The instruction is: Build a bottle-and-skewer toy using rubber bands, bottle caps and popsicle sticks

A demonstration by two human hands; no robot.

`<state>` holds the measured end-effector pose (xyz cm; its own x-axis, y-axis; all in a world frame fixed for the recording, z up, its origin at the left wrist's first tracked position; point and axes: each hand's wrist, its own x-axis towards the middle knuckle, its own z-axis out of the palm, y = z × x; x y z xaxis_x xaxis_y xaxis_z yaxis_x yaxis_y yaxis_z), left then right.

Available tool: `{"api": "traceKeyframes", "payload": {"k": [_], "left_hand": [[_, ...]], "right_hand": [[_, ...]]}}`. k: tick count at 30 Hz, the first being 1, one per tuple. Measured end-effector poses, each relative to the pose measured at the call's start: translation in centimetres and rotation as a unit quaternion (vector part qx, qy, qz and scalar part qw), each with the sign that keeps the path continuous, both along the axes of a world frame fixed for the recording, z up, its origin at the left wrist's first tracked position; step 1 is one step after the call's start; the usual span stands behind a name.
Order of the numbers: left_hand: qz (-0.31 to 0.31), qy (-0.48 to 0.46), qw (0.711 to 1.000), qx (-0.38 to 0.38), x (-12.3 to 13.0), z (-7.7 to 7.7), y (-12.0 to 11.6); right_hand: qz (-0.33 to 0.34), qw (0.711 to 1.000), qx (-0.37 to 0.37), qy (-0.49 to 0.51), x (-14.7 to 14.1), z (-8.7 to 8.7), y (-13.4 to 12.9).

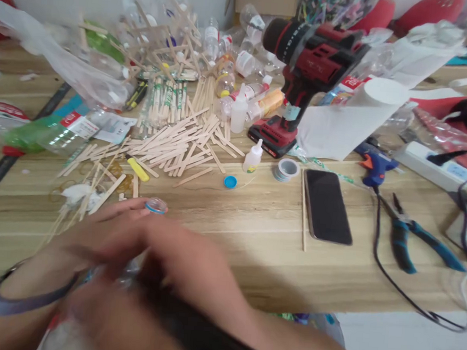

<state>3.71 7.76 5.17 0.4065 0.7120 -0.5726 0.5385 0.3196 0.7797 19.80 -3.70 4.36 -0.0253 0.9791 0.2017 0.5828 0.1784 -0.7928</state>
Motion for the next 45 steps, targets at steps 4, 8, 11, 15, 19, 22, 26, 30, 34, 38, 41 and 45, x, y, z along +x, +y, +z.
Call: {"api": "traceKeyframes", "payload": {"k": [4,8,11,15,19,22,26,30,34,38,41,45], "left_hand": [[-0.017,-0.015,0.999,0.038,0.1,0.0,0.0],[-0.046,-0.02,0.997,0.065,0.4,0.2,-0.1],[-0.059,-0.012,0.995,0.078,0.7,0.5,-0.3],[-0.066,-0.018,0.995,0.071,0.8,0.7,-0.5],[-0.071,-0.039,0.995,0.064,0.7,0.6,-0.6],[-0.073,-0.045,0.995,0.059,0.7,0.4,-0.6],[-0.08,-0.044,0.994,0.061,0.6,0.4,-0.7],[-0.125,-0.001,0.986,0.106,0.6,0.7,-1.0],[-0.16,0.035,0.976,0.144,1.0,1.2,-1.6],[-0.169,0.075,0.967,0.173,1.7,1.3,-2.5],[-0.173,0.117,0.957,0.201,1.9,1.2,-3.1],[-0.195,0.142,0.947,0.213,1.9,1.2,-3.3]], "right_hand": [[-0.071,0.994,0.083,-0.001,2.0,0.1,1.8],[-0.01,0.986,0.135,-0.101,2.5,-2.3,2.4],[-0.025,0.983,0.11,-0.147,2.1,-3.0,2.3],[-0.035,0.979,0.104,-0.173,2.1,-3.0,2.2],[-0.032,0.977,0.106,-0.184,2.3,-3.4,2.2],[-0.025,0.976,0.101,-0.191,2.3,-3.5,2.2],[-0.012,0.974,0.11,-0.197,2.6,-3.3,2.2],[0.004,0.968,0.119,-0.221,3.2,-3.2,2.2],[0.055,0.965,0.101,-0.235,4.3,-3.3,2.1],[0.1,0.961,0.092,-0.241,5.1,-2.9,2.3],[0.139,0.957,0.084,-0.239,5.5,-2.4,2.5],[0.154,0.961,0.096,-0.207,5.5,-2.1,2.4]]}}
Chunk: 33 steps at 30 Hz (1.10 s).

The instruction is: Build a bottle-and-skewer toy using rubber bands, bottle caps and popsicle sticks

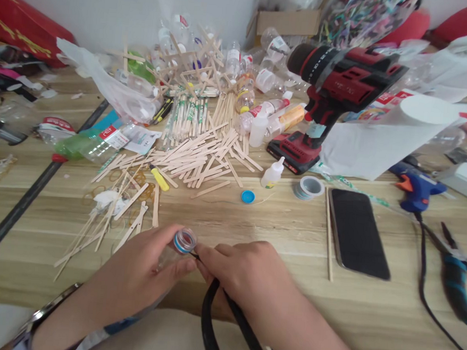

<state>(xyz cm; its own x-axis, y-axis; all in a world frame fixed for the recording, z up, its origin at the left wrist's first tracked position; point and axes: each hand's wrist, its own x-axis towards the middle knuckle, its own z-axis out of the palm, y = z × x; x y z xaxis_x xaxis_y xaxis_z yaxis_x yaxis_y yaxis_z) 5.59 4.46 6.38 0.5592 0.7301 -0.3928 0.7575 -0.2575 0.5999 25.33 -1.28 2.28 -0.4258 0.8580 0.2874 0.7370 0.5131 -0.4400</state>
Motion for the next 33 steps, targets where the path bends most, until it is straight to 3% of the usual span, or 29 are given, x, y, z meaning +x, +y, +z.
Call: {"api": "traceKeyframes", "payload": {"k": [15,22,33], "left_hand": [[0.019,-0.018,1.0,-0.013,-0.2,-0.1,0.2],[0.05,-0.054,0.997,-0.032,-0.1,-0.4,0.5],[0.06,-0.085,0.994,-0.039,0.2,-0.3,1.3]], "right_hand": [[-0.062,0.988,0.118,-0.077,-2.7,-0.3,-0.7],[-0.106,0.975,0.174,-0.084,-3.8,-1.2,-0.4],[-0.136,0.971,0.186,-0.067,-4.4,-1.9,0.3]]}}
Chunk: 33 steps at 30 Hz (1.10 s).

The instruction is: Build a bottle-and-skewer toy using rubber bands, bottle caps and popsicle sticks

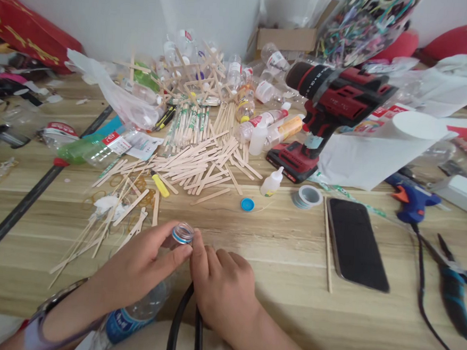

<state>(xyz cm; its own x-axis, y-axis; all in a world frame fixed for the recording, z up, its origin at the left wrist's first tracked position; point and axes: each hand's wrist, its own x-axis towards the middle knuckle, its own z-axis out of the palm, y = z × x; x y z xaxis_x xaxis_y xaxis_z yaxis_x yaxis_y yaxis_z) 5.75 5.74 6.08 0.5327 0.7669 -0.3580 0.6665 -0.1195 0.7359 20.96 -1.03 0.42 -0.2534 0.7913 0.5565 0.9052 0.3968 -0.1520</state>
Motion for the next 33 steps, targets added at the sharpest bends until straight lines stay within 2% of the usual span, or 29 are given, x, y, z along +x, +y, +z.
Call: {"api": "traceKeyframes", "payload": {"k": [9,22,29,33], "left_hand": [[0.013,-0.03,0.999,0.0,-0.1,-0.1,0.2],[-0.013,-0.066,0.998,0.007,-0.6,-0.6,0.6],[-0.024,-0.088,0.996,-0.014,-1.2,-0.8,1.4],[-0.041,-0.108,0.993,-0.029,-1.4,-0.9,1.9]], "right_hand": [[-0.014,1.0,0.007,0.022,-0.4,-0.3,0.6],[0.02,0.997,-0.017,0.076,0.1,0.0,0.6],[0.025,0.998,-0.017,0.05,1.1,0.3,1.1],[0.062,0.997,-0.027,0.035,1.9,0.8,1.4]]}}
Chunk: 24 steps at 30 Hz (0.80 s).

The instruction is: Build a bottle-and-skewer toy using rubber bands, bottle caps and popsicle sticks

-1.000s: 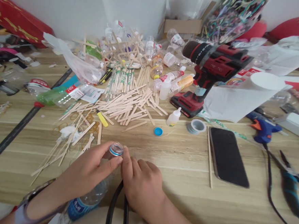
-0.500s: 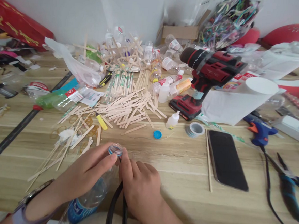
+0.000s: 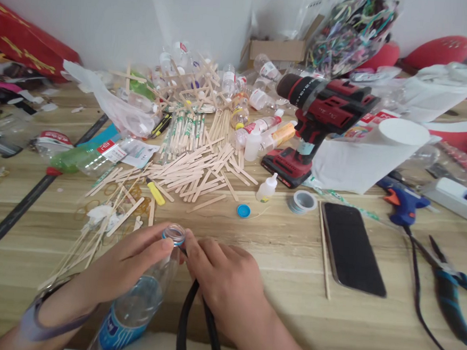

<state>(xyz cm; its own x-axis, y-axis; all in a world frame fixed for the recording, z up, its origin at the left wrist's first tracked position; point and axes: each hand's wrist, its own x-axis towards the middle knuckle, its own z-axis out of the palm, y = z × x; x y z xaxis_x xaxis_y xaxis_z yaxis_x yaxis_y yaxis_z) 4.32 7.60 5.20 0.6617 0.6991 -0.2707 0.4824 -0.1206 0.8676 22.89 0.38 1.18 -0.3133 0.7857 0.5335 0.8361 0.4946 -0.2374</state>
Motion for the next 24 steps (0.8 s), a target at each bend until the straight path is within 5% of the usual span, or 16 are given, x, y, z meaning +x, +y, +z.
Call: {"api": "traceKeyframes", "payload": {"k": [10,16,24], "left_hand": [[-0.045,0.026,0.998,-0.021,0.5,0.2,0.4],[-0.04,0.052,0.998,-0.01,0.5,0.2,0.4],[-0.013,0.052,0.998,0.016,0.8,0.4,0.5]], "right_hand": [[0.093,0.983,-0.12,-0.101,2.4,2.7,0.4],[0.06,0.978,-0.126,-0.154,2.5,3.7,0.7],[0.044,0.986,-0.091,-0.133,2.0,2.8,0.5]]}}
